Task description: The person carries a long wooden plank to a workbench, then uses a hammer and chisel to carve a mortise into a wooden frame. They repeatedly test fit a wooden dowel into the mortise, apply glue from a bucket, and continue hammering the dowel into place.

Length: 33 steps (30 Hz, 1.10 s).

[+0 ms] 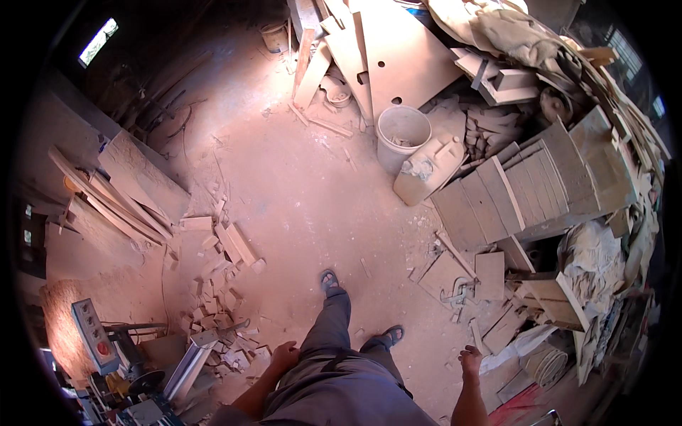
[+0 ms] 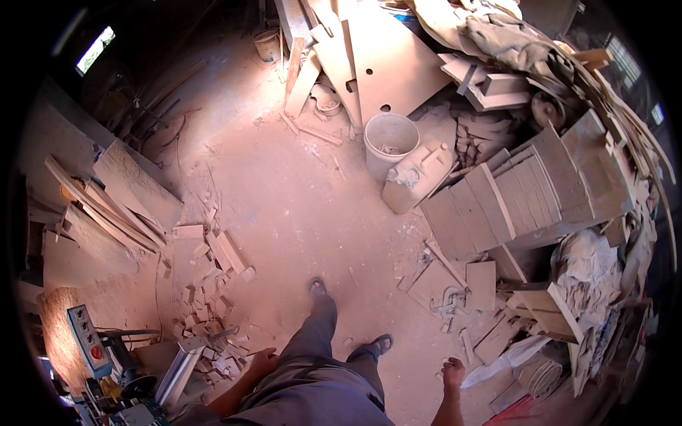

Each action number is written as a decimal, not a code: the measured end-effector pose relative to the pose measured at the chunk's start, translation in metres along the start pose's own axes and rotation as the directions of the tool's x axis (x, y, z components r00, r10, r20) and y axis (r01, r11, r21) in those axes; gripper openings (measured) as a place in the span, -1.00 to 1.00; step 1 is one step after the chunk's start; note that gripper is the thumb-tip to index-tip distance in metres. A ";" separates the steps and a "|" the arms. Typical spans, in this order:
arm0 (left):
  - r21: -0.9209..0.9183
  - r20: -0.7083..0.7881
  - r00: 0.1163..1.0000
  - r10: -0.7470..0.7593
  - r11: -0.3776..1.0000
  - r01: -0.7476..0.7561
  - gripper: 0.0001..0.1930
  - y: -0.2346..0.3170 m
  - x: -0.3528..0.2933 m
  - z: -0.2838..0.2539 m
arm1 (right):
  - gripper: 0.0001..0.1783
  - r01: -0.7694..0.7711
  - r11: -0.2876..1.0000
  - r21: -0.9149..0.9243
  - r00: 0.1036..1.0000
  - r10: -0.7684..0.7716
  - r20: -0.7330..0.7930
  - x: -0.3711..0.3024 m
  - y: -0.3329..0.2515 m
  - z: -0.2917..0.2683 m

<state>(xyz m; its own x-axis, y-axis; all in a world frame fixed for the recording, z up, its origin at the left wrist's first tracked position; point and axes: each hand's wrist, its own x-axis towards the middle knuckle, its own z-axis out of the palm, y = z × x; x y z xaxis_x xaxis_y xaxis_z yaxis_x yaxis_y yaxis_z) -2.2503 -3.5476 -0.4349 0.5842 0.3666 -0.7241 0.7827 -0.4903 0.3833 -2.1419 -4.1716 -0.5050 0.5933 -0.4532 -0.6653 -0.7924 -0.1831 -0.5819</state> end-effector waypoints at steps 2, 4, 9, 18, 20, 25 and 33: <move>-0.052 -0.037 0.999 0.022 0.998 -0.023 -0.48 -0.028 0.018 0.005 | -0.56 0.080 0.996 -0.034 0.993 -0.077 0.095 -0.003 -0.049 0.057; -0.104 -0.039 0.999 0.021 0.994 -0.025 -0.48 -0.010 0.043 -0.019 | -0.56 0.159 0.984 -0.085 0.969 -0.139 0.204 -0.007 -0.084 0.114; -0.164 -0.130 0.990 0.050 0.984 -0.071 -0.51 0.049 0.104 -0.145 | -0.54 0.546 0.660 -0.517 0.771 -0.152 0.619 -0.050 -0.184 0.240; -0.184 -0.490 0.846 0.211 0.923 -0.337 -0.59 0.101 0.260 -0.289 | -0.56 0.633 0.471 -0.615 0.744 -0.151 0.651 -0.019 -0.288 0.358; -0.200 -0.445 0.870 0.214 0.923 -0.330 -0.59 0.127 0.285 -0.300 | -0.57 0.544 0.549 -0.635 0.797 -0.100 0.596 0.008 -0.296 0.363; -0.255 -0.218 0.960 0.177 0.939 -0.231 -0.55 0.165 0.345 -0.329 | -0.58 0.494 0.504 -0.709 0.800 0.057 0.598 0.100 -0.307 0.417; -0.493 -0.348 0.858 -0.378 0.852 0.176 -0.48 0.109 0.387 -0.423 | -0.59 0.769 0.363 -0.526 0.607 -0.157 0.779 0.188 -0.583 0.651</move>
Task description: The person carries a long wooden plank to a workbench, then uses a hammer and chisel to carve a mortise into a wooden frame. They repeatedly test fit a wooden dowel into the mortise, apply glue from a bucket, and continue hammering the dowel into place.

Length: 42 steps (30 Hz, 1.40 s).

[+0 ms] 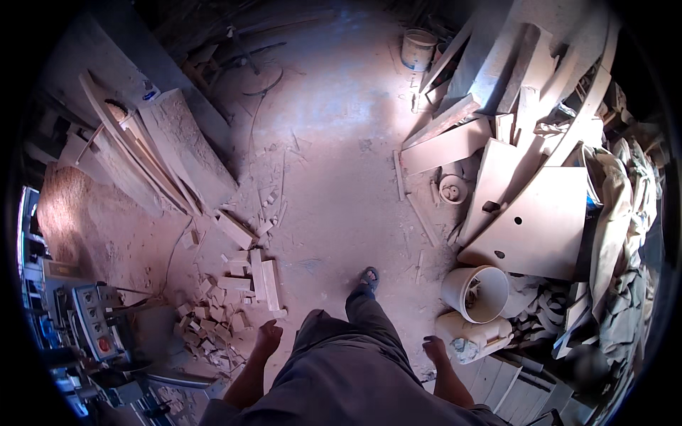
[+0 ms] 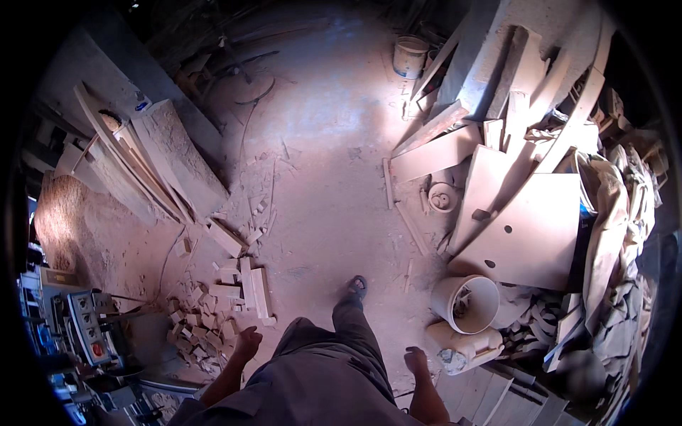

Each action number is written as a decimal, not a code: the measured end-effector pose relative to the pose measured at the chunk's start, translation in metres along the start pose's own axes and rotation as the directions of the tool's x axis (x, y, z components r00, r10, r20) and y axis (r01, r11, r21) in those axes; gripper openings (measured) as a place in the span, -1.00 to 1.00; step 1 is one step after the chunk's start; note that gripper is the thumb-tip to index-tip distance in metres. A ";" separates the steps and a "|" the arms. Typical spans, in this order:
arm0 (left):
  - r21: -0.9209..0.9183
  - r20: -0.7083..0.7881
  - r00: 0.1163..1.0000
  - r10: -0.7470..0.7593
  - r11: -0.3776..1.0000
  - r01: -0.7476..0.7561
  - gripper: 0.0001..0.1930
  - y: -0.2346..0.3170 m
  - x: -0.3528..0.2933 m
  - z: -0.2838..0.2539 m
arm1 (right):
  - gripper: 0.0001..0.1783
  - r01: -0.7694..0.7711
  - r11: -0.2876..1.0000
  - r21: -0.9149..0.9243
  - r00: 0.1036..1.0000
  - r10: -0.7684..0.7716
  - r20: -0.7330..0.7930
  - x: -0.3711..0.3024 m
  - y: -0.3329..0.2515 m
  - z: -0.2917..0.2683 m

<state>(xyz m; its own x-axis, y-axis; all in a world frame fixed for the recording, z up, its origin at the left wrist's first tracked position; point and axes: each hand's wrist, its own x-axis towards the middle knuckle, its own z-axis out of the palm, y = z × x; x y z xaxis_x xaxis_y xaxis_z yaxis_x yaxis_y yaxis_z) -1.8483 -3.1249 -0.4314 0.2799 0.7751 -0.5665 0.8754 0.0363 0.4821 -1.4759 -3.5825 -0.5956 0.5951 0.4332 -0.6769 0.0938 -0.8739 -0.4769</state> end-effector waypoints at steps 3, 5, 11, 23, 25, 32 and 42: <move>-0.025 -0.125 0.983 -0.138 0.990 0.136 -0.48 0.028 0.022 -0.032 | -0.49 0.010 0.849 0.529 0.982 0.091 -0.164 0.084 -0.147 -0.131; -0.080 -0.134 0.967 -0.215 0.975 0.206 -0.50 0.043 0.034 -0.041 | -0.51 0.080 0.743 0.664 0.982 0.054 -0.179 0.134 -0.209 -0.188; 0.034 -0.033 0.996 -0.085 0.996 0.086 -0.47 -0.010 0.065 0.028 | -0.55 0.184 0.791 0.583 0.980 -0.105 -0.167 0.225 -0.287 -0.209; 0.014 0.189 0.934 -0.302 0.952 0.305 -0.44 0.143 0.273 -0.014 | -0.60 -0.166 0.986 -0.023 0.909 0.162 0.385 0.275 -0.232 -0.163; -0.209 0.024 0.966 -0.258 0.943 0.257 -0.51 0.179 0.326 -0.041 | -0.61 -0.203 0.979 0.024 0.906 0.179 0.384 0.294 -0.260 -0.172; -0.443 -0.178 0.961 -0.212 0.889 0.114 -0.58 0.263 0.399 -0.096 | -0.62 -0.157 0.970 0.185 0.960 0.106 0.258 0.494 -0.502 -0.219; -0.374 -0.029 0.857 -0.514 0.801 0.467 -0.44 0.240 0.441 -0.081 | -0.65 0.507 0.818 -0.271 0.800 -0.330 0.501 0.784 -0.760 0.009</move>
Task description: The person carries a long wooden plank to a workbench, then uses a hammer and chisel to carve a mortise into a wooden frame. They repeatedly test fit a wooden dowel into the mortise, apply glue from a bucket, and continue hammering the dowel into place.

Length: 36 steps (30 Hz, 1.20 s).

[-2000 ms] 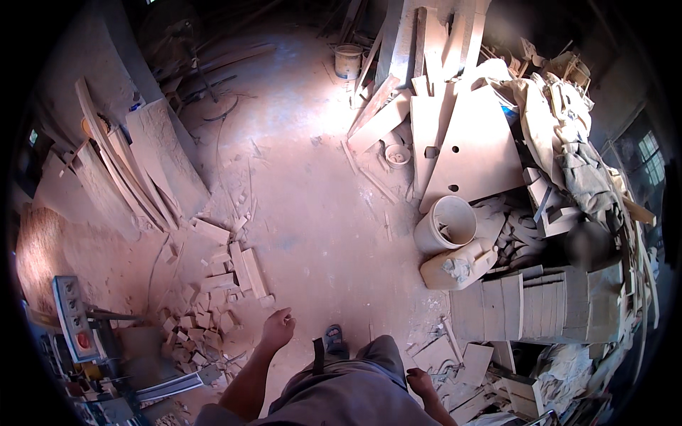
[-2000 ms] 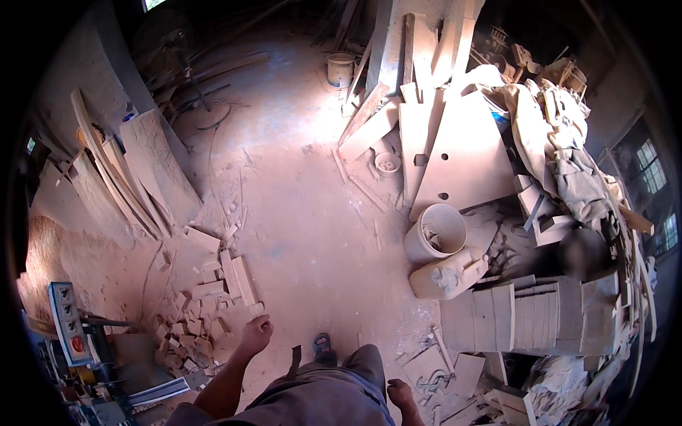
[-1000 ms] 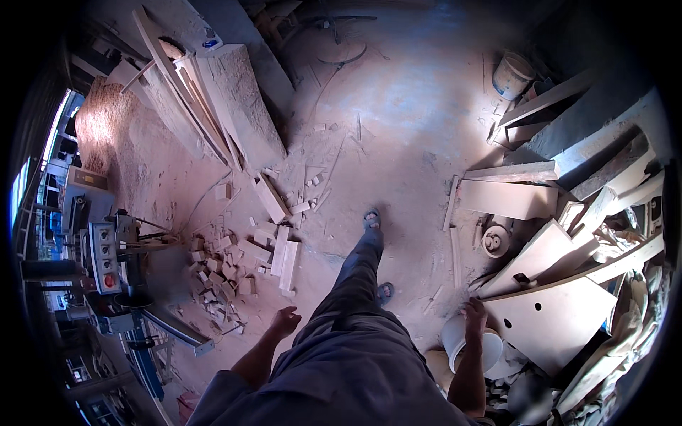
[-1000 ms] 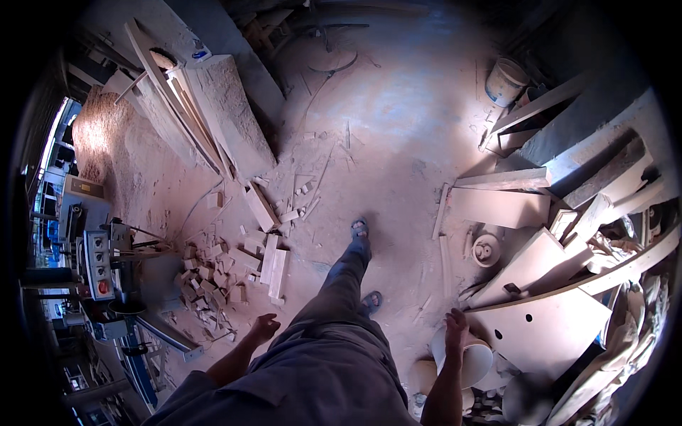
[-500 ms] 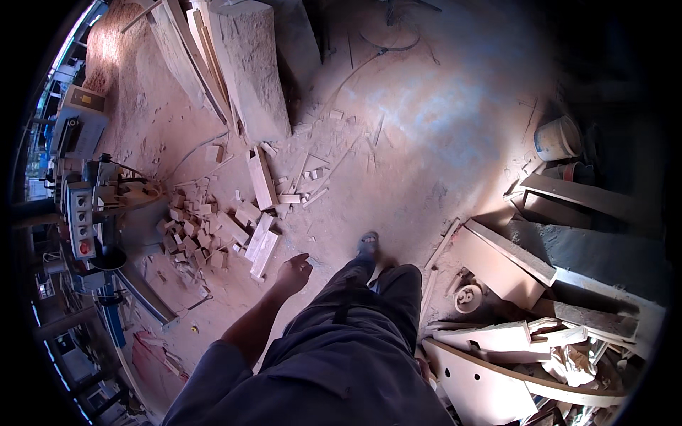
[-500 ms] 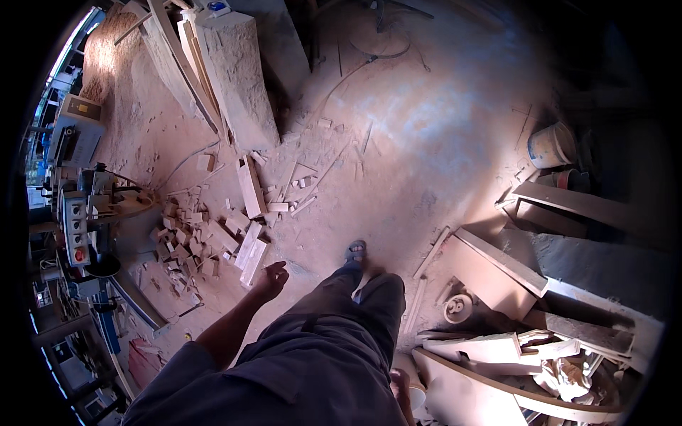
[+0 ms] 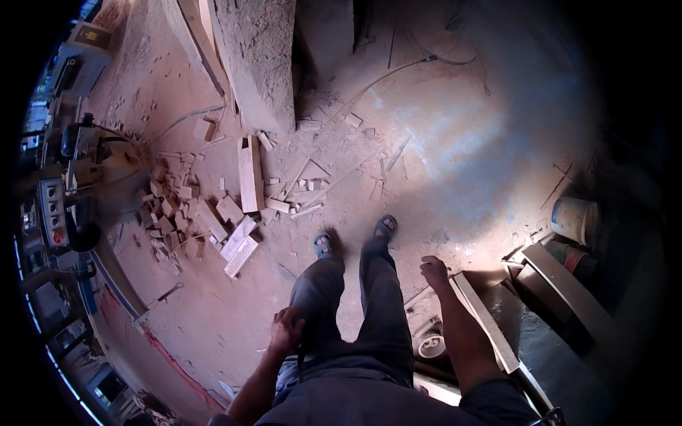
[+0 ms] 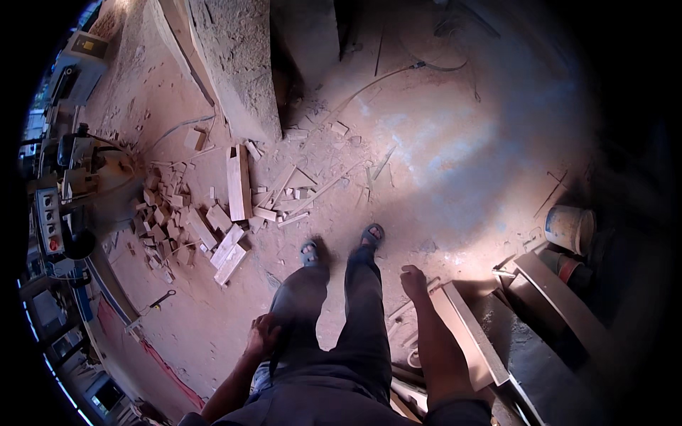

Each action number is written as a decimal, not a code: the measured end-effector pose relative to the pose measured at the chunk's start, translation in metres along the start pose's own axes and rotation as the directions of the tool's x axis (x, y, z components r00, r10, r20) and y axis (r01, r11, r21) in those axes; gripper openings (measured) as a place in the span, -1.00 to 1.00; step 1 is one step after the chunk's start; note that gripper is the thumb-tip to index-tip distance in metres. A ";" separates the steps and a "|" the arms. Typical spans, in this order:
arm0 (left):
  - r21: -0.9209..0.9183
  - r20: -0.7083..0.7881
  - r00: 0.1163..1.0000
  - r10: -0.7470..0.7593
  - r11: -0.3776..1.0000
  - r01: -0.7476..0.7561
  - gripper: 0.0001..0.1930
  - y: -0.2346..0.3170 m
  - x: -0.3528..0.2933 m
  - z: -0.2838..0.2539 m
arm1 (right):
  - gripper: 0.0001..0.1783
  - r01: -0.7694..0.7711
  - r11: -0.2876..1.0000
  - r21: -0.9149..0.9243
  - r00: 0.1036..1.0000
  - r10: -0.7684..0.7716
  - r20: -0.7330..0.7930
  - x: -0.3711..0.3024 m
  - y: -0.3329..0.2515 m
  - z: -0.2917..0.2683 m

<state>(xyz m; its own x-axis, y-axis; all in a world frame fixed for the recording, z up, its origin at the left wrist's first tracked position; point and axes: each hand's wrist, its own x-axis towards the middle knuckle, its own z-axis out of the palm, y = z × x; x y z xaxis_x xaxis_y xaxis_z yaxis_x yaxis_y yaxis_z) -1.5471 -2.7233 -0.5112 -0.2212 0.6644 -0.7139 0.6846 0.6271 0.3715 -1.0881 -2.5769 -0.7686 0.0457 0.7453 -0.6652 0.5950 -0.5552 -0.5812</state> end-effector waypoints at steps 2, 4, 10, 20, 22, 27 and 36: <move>0.009 0.034 0.996 -0.081 0.997 0.081 -0.37 -0.011 0.027 0.022 | -0.62 0.058 0.990 -0.127 0.996 -0.048 0.080 0.063 -0.043 0.050; 0.013 0.094 0.974 -0.205 0.979 0.205 -0.28 -0.026 0.039 0.042 | -0.63 0.185 0.982 -0.040 0.959 -0.172 0.223 0.104 -0.104 0.103; 0.083 0.079 0.906 -0.417 0.908 0.411 -0.12 -0.041 0.124 0.054 | -0.55 0.072 0.972 -0.222 0.910 0.027 0.413 0.239 -0.185 0.267; 0.107 -0.114 0.917 -0.382 0.913 0.393 -0.26 -0.053 0.164 0.007 | -0.32 0.090 0.955 -0.284 0.941 0.012 0.337 0.410 -0.139 0.450; 0.148 -0.111 0.929 -0.353 0.918 0.367 -0.16 -0.055 0.165 0.004 | -0.33 0.183 0.914 -0.362 0.936 -0.050 0.348 0.420 -0.116 0.454; 0.128 -0.185 0.939 -0.290 0.940 0.316 -0.26 -0.059 0.168 0.007 | -0.49 0.202 0.977 0.069 0.968 -0.210 0.137 0.383 -0.108 0.429; 0.135 -0.086 0.944 -0.318 0.935 0.327 -0.22 -0.067 0.144 0.030 | -0.66 0.244 0.581 0.776 0.964 -0.057 -0.261 0.304 -0.215 0.317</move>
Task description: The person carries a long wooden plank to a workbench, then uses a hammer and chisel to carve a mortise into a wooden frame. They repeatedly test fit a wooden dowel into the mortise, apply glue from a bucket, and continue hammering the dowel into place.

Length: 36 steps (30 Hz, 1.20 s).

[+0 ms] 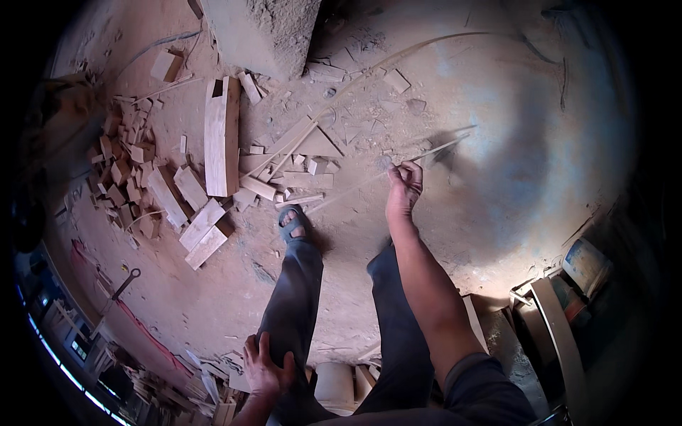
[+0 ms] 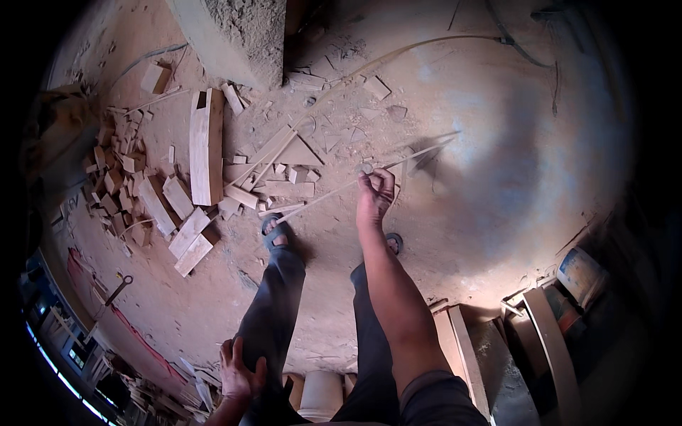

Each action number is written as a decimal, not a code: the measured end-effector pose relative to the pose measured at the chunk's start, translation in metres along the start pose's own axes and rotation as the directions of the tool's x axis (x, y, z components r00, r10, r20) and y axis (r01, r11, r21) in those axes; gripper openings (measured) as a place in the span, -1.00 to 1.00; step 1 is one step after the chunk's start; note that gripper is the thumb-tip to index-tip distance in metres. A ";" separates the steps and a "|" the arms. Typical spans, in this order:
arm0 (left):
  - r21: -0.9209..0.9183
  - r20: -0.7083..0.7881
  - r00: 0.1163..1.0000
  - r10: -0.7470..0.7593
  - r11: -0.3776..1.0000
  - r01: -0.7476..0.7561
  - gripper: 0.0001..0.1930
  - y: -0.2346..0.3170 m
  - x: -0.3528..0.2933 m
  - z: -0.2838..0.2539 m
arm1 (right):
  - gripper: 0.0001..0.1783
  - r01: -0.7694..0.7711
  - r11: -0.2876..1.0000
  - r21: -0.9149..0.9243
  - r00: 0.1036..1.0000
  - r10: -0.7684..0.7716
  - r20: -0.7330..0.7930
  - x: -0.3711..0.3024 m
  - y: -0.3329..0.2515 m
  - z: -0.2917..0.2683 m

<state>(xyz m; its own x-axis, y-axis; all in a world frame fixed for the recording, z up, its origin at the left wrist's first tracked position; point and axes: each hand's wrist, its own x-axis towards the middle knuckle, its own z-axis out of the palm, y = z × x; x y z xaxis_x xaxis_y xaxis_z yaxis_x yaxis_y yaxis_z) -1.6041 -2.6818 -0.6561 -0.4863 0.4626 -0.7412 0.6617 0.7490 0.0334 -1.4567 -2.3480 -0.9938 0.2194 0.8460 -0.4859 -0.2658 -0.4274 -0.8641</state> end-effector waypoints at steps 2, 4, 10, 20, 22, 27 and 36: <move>0.004 0.015 1.000 0.020 1.000 -0.020 -0.23 0.007 0.006 -0.004 | -0.68 -0.001 0.999 -0.038 0.990 -0.004 -0.138 0.016 0.005 -0.023; 0.038 0.012 1.000 0.029 0.999 -0.029 -0.24 0.004 0.007 -0.005 | -0.50 0.010 1.000 0.008 0.959 -0.008 -0.283 0.013 -0.014 -0.039; 0.065 0.068 0.997 -0.037 0.997 0.032 -0.26 0.020 -0.008 -0.002 | -0.32 -0.355 0.931 0.085 0.915 0.365 -0.172 -0.062 -0.110 -0.063; 0.018 -0.226 0.922 0.314 0.948 -0.319 -0.33 0.035 -0.026 0.010 | -0.56 0.343 0.583 -0.736 0.698 0.367 0.616 -0.158 -0.203 -0.126; 0.038 -0.244 0.830 0.501 0.860 -0.508 -0.39 0.080 -0.033 -0.021 | -0.62 0.533 0.467 -0.705 0.598 0.382 0.705 -0.187 -0.258 -0.106; 0.102 -0.080 0.603 0.794 0.608 -0.788 -0.60 0.170 -0.036 -0.080 | -0.74 0.691 0.424 -0.585 0.492 0.317 0.811 -0.238 -0.321 -0.096; 0.116 0.158 0.649 0.744 0.639 -0.760 -0.72 0.181 -0.056 -0.106 | -0.78 0.701 0.216 -0.680 0.646 0.212 0.733 -0.223 -0.388 -0.183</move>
<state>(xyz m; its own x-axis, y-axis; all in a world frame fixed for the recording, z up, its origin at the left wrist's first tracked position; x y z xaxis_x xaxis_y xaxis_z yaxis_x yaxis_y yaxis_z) -1.5169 -2.5219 -0.5377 0.2666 0.7828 -0.5623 0.8590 0.0716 0.5070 -1.2306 -2.4288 -0.5741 -0.6032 0.6896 -0.4008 0.7345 0.2843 -0.6162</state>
